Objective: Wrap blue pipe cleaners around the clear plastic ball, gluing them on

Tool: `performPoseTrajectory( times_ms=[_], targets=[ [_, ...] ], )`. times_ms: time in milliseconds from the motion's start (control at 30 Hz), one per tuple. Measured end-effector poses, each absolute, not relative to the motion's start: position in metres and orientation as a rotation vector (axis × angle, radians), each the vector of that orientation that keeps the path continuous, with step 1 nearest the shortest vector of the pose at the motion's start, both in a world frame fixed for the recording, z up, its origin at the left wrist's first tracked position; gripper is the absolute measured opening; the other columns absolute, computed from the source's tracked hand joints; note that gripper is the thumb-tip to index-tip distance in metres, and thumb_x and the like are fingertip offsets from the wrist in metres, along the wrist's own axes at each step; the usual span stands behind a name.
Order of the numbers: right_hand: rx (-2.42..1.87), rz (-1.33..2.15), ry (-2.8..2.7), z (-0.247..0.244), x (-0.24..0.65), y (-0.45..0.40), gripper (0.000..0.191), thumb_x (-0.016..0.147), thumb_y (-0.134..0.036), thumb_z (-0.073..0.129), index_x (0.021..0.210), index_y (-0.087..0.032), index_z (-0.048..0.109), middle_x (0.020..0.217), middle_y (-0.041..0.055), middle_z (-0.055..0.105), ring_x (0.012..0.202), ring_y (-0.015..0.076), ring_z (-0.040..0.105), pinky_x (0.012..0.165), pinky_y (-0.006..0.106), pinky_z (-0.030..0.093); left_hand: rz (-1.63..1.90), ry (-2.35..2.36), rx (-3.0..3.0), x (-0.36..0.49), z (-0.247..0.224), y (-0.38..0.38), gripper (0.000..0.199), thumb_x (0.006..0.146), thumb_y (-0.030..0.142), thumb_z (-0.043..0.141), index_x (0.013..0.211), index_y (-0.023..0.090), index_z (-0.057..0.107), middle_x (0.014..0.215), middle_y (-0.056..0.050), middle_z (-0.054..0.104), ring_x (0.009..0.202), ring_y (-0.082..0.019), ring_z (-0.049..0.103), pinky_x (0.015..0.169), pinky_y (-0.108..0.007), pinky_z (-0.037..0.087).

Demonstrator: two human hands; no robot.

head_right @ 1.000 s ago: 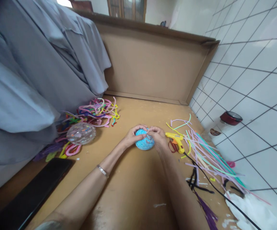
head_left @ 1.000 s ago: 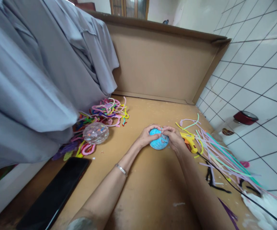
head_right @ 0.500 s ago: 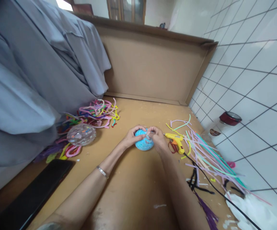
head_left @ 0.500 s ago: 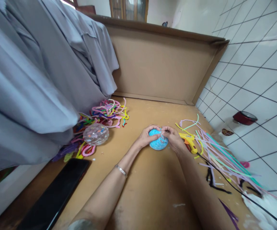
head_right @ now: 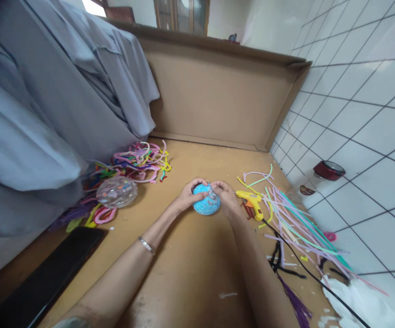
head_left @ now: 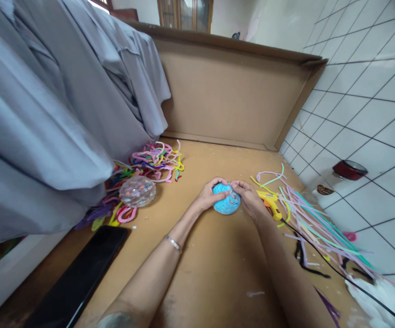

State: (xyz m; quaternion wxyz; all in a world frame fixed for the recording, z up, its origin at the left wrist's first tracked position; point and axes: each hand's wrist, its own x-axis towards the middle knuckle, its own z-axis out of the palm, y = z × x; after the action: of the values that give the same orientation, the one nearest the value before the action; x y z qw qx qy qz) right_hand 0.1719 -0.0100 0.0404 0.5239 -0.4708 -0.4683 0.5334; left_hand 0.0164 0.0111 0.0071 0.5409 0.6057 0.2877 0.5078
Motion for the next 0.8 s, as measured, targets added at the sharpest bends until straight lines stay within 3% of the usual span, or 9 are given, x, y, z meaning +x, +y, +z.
performPoseTrajectory(
  times_ms=[267,600,800],
  targets=[
    [-1.187,1.197,-1.075,0.032,0.165,-0.007,0.032,0.047,-0.033,0.08,0.067,-0.021,0.057,0.059,-0.0053,0.055,0.053,0.0091,0.046,0.053,0.024,0.035,1.198,0.676,1.449,0.017,0.006,0.012,0.04,0.061,0.032,0.079,0.092,0.017,0.059,0.101,-0.005,0.064,0.094,-0.018,0.06,0.086,-0.029,0.047],
    [-1.162,1.183,-1.074,0.029,0.167,-0.005,0.028,0.048,-0.031,0.078,0.067,-0.02,0.06,0.069,-0.0031,0.059,0.062,0.0108,0.051,0.059,0.025,0.039,1.193,0.671,1.447,0.017,0.008,0.011,0.043,0.059,0.037,0.079,0.092,0.017,0.059,0.097,-0.004,0.063,0.09,-0.018,0.058,0.083,-0.029,0.046],
    [-1.136,1.226,-1.048,0.03,0.169,-0.005,0.022,0.052,-0.034,0.073,0.065,-0.02,0.062,0.065,-0.0024,0.056,0.063,0.0114,0.048,0.06,0.025,0.038,1.199,0.68,1.444,0.016,0.008,0.011,0.042,0.059,0.034,0.079,0.091,0.017,0.06,0.097,-0.004,0.063,0.09,-0.018,0.059,0.083,-0.029,0.046]
  ],
)
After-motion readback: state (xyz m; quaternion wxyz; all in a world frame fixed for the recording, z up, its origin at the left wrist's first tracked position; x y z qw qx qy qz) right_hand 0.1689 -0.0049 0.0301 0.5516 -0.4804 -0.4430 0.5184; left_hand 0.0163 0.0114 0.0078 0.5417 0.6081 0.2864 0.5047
